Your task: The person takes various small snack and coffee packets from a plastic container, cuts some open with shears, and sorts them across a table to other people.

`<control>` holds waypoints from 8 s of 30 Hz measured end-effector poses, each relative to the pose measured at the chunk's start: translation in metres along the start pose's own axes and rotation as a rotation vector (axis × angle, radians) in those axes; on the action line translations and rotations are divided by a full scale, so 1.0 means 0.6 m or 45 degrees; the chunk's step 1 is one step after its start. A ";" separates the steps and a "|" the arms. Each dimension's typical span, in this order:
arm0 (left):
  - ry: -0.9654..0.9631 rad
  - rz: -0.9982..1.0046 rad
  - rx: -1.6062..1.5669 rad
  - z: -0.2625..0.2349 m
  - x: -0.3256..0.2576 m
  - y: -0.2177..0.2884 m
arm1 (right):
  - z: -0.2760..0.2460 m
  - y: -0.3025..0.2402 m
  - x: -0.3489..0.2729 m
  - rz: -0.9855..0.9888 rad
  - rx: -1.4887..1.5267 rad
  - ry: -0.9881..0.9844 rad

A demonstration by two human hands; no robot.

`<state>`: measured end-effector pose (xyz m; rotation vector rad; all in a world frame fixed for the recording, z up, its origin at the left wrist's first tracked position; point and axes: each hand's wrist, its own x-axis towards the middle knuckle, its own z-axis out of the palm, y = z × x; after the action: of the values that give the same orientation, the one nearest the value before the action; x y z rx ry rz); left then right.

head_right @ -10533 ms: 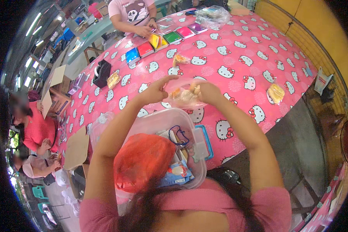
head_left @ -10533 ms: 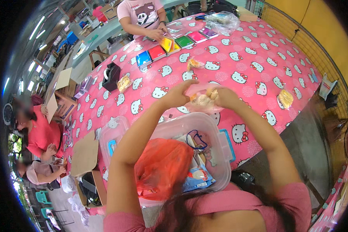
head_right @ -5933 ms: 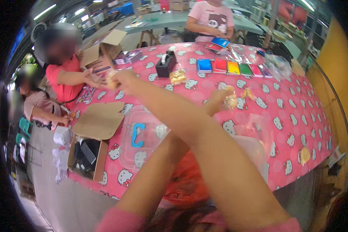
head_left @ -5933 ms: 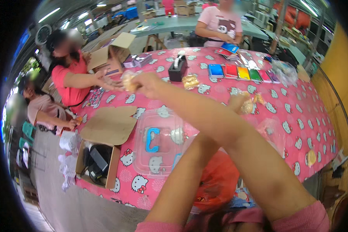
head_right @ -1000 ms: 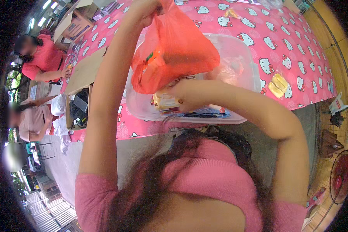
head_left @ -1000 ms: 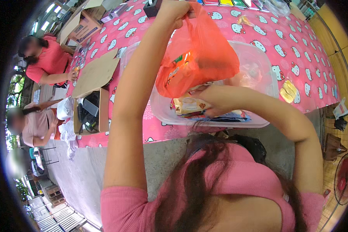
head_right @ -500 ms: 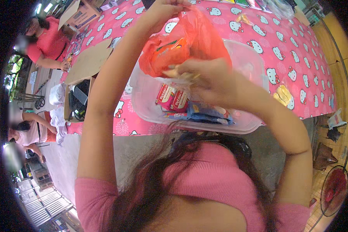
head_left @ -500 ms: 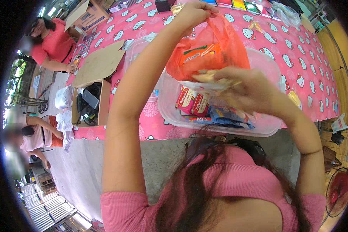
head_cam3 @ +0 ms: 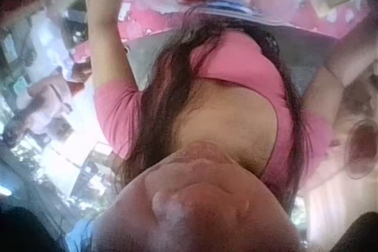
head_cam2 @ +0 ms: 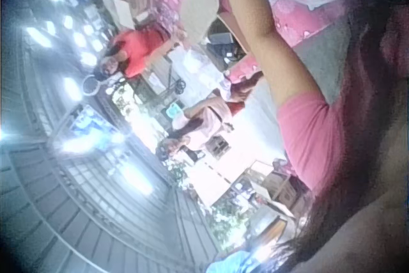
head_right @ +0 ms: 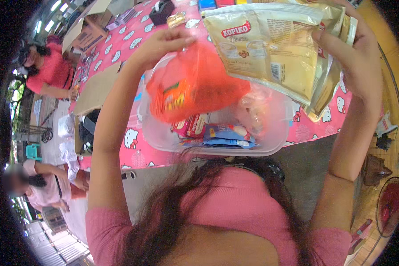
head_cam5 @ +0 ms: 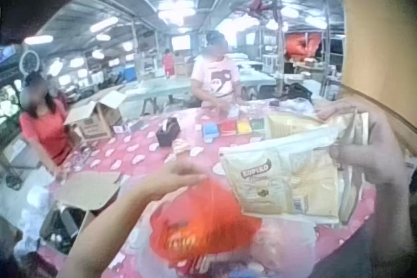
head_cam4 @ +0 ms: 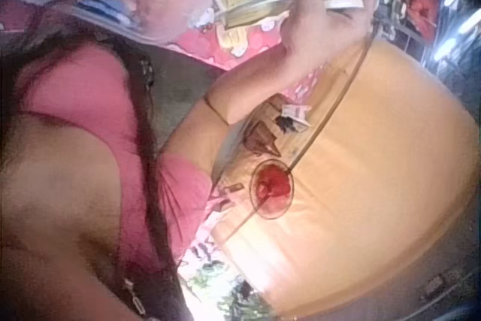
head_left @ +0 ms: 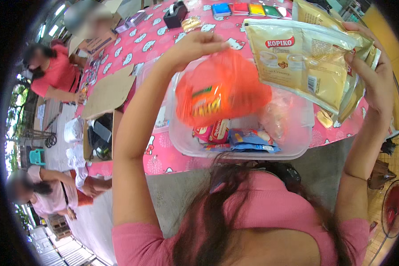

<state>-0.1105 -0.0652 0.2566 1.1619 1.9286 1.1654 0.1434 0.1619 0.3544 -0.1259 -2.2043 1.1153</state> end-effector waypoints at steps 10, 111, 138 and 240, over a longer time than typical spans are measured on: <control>0.367 0.305 -0.323 0.085 -0.026 0.088 | 0.042 0.024 0.008 0.087 0.404 -0.183; 1.093 -0.255 -0.601 0.167 -0.202 -0.068 | 0.251 0.008 0.059 0.490 1.332 -0.829; 1.063 -0.252 -0.442 0.171 -0.201 -0.037 | 0.367 -0.077 0.012 0.670 1.513 -0.995; 2.607 0.139 -1.356 0.058 -0.295 -0.239 | 0.252 0.129 -0.066 -0.354 -0.085 -0.783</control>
<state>-0.0578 -0.2444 0.1216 -1.0783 1.3061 3.3527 0.0693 0.0931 0.2125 0.5496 -2.6817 1.0099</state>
